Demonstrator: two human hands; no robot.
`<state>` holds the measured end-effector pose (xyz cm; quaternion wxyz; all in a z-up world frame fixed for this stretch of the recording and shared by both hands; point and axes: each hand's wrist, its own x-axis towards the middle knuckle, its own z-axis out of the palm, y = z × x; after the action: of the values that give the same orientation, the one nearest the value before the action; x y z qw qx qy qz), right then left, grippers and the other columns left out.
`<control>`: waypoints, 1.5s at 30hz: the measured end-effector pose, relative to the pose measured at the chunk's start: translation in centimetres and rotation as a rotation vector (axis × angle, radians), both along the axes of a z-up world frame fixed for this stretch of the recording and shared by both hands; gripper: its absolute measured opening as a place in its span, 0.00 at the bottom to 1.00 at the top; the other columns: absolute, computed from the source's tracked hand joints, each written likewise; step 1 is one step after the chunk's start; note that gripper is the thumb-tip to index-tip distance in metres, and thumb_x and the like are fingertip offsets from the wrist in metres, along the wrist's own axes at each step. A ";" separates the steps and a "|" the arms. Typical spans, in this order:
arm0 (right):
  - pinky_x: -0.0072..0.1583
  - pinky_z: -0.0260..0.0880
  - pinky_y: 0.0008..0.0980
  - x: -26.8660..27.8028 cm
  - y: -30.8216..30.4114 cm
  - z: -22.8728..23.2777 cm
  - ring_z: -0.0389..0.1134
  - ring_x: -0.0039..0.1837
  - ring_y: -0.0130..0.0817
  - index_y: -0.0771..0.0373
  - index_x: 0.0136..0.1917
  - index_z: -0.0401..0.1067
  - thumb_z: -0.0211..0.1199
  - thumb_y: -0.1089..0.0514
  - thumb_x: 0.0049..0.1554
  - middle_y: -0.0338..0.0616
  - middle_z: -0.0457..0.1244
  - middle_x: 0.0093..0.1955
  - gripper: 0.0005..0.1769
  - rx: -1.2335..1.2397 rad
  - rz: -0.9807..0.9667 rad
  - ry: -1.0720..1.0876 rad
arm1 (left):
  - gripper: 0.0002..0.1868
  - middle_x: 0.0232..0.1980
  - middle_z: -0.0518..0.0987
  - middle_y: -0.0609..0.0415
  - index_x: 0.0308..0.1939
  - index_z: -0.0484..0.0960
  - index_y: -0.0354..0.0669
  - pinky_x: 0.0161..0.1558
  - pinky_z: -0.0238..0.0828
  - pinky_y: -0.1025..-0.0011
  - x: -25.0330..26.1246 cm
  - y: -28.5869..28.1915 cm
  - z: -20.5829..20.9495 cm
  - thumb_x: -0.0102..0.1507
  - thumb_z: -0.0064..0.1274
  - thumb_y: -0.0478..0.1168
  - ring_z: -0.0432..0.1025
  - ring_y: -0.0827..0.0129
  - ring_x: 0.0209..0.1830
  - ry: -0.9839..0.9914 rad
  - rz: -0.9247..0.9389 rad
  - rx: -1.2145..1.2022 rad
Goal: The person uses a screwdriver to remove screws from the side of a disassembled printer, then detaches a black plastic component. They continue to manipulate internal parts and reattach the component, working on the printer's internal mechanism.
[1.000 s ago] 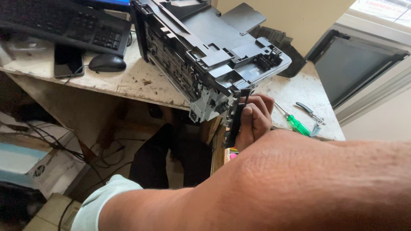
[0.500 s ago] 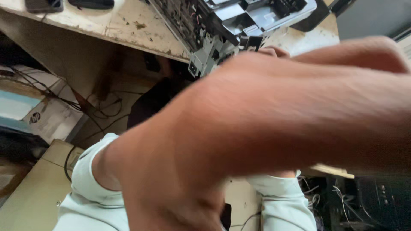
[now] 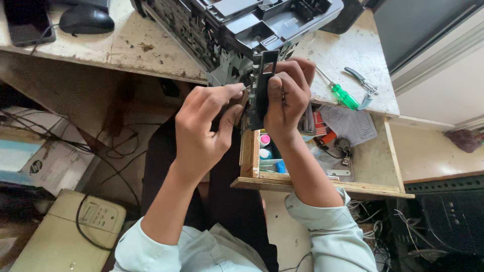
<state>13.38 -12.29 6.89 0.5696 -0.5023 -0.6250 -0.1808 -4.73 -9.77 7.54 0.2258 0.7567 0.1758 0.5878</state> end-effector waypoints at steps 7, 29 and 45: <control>0.65 0.58 0.39 0.0 -0.1 0.3 0.58 0.61 0.44 0.68 0.42 0.74 0.56 0.52 0.69 0.46 0.67 0.50 0.19 -0.007 0.064 -0.002 | 0.16 0.57 0.78 0.62 0.54 0.84 0.58 0.48 0.74 0.67 -0.1 1.7 -1.2 0.64 0.65 0.35 0.74 0.67 0.53 0.183 0.269 0.551; 0.64 0.61 0.42 -0.5 -0.3 0.7 0.61 0.58 0.46 0.63 0.54 0.70 0.62 0.59 0.59 0.47 0.67 0.51 0.10 0.037 0.188 -0.162 | 0.10 0.47 0.85 0.56 0.49 0.86 0.37 0.52 0.71 0.73 -0.8 3.1 -2.4 0.67 0.60 0.38 0.73 0.73 0.49 -0.380 -0.173 -0.146; 0.58 0.61 0.40 -0.7 0.1 0.3 0.62 0.53 0.42 0.60 0.51 0.72 0.71 0.66 0.57 0.42 0.67 0.47 0.11 0.073 0.113 -0.242 | 0.08 0.29 0.81 0.56 0.38 0.87 0.30 0.32 0.61 0.79 -0.4 4.3 -3.3 0.65 0.58 0.34 0.70 0.81 0.27 -0.524 -0.173 -0.698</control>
<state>12.72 -12.18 7.21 0.5171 -0.4198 -0.7094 -0.2306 -5.15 -5.44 4.20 0.5529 0.4726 0.2366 0.6441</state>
